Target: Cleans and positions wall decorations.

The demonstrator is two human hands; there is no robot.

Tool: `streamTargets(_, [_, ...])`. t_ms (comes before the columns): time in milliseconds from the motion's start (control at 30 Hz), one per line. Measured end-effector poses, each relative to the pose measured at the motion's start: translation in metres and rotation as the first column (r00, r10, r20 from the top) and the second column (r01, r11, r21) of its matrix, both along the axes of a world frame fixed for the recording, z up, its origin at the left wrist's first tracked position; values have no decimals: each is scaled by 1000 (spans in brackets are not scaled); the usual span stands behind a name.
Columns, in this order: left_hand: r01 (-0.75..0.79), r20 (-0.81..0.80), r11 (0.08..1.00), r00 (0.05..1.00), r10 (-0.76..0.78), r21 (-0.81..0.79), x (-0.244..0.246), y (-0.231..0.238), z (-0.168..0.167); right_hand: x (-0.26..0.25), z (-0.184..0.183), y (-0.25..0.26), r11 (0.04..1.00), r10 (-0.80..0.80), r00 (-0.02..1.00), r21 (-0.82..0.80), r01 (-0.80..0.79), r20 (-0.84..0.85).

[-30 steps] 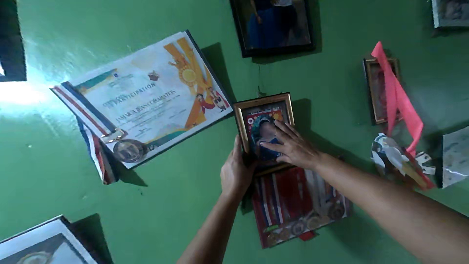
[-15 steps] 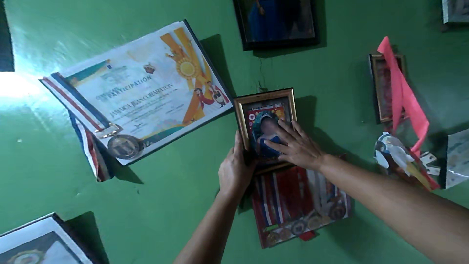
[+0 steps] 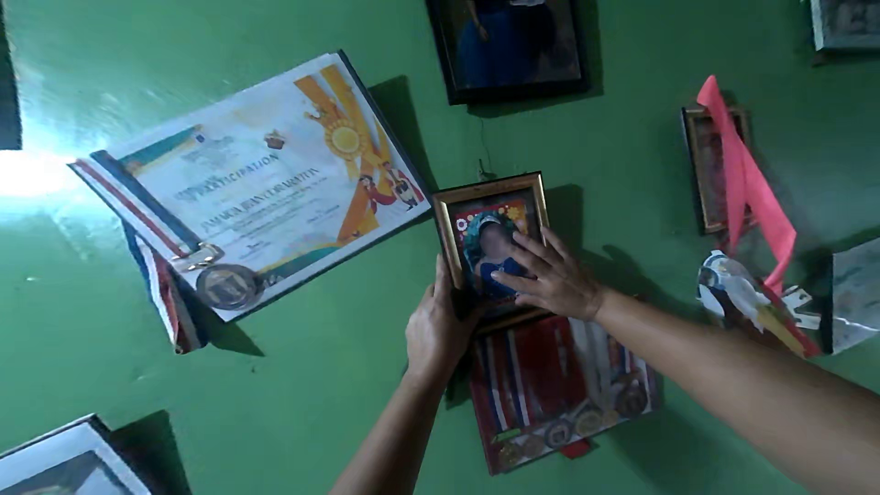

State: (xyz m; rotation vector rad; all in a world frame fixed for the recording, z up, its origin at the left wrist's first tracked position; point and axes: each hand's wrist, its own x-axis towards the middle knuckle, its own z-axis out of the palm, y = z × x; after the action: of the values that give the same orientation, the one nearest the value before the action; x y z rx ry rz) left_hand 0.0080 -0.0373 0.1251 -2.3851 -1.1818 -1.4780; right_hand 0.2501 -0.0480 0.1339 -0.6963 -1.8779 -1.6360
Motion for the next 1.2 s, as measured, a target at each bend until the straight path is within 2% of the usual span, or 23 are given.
streamTargets(133, [-10,12,1000,1000,11,-3,2,0,-1,7,-2,5,991,64,998,-119,-61,19])
streamTargets(233, [-35,-5,999,999,35,-34,4,-2,4,15,8,-4,972,13,997,-235,4,71])
streamTargets(333, [-49,-11,998,999,49,-30,5,-2,4,17,12,-10,975,-60,993,-209,81,105])
streamTargets(433, [-42,1,999,999,42,-18,5,-2,2,14,7,-13,968,-81,995,-232,93,62])
streamTargets(667, [-62,-8,997,998,61,-41,5,-5,3,14,3,-8,971,-9,999,-237,20,47])
streamTargets(1033, [-71,-25,995,997,69,-68,6,-8,7,13,-8,-8,978,-5,1000,-210,4,-4])
streamTargets(1133, [-72,-13,994,997,72,-83,5,-8,8,7,-10,-15,983,-21,993,-182,0,-114])
streamTargets(1200, [-62,-5,994,998,61,-87,6,-11,8,0,-15,-18,994,36,962,-92,-64,-272])
